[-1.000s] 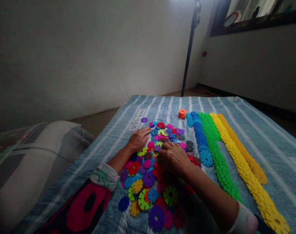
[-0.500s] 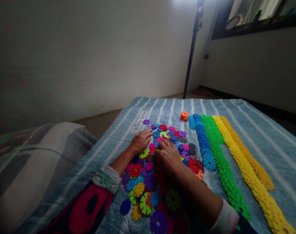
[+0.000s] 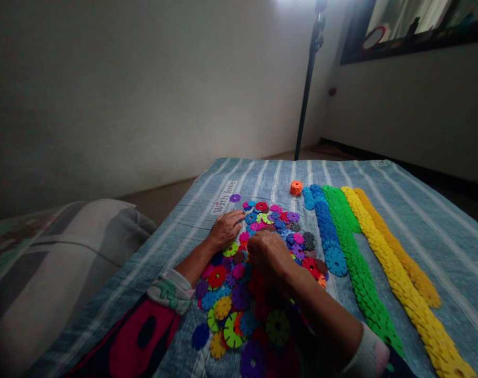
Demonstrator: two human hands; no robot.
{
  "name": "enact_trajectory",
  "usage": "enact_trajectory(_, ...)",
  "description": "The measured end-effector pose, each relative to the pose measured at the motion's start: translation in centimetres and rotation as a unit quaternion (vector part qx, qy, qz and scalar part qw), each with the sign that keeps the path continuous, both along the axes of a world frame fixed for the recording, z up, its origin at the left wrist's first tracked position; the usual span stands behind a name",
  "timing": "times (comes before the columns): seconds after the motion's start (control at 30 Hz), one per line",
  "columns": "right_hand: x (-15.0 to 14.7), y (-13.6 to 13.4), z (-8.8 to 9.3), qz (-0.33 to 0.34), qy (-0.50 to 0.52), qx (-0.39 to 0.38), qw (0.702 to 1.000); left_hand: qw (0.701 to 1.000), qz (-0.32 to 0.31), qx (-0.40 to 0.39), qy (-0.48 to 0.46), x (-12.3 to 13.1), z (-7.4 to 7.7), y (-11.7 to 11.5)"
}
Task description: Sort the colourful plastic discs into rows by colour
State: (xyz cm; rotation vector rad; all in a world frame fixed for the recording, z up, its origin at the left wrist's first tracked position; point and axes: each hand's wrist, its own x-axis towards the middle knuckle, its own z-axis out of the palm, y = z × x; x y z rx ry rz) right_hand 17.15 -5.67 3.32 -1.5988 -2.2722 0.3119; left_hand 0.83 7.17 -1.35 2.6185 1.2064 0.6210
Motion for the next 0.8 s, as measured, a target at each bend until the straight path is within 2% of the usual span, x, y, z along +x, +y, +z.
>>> enact_trajectory(0.13,-0.5,0.0,1.3,-0.015,-0.076,-0.011,0.997,1.000,0.000,0.001,0.002,-0.1,0.2,-0.1)
enact_trajectory(0.33,-1.2,0.8,1.5,-0.028,-0.125,-0.042,0.991,1.000,-0.001,0.010,0.006,-0.1,0.0,0.0)
enact_trajectory(0.57,-2.3,1.0,1.7,-0.047,-0.091,-0.081,0.991,1.000,-0.002,0.004,-0.003,-0.1,-0.4,0.3)
enact_trajectory(0.8,-2.3,1.1,1.6,-0.038,-0.064,-0.108,0.991,1.000,0.007,-0.012,0.012,0.1,0.4,-0.1)
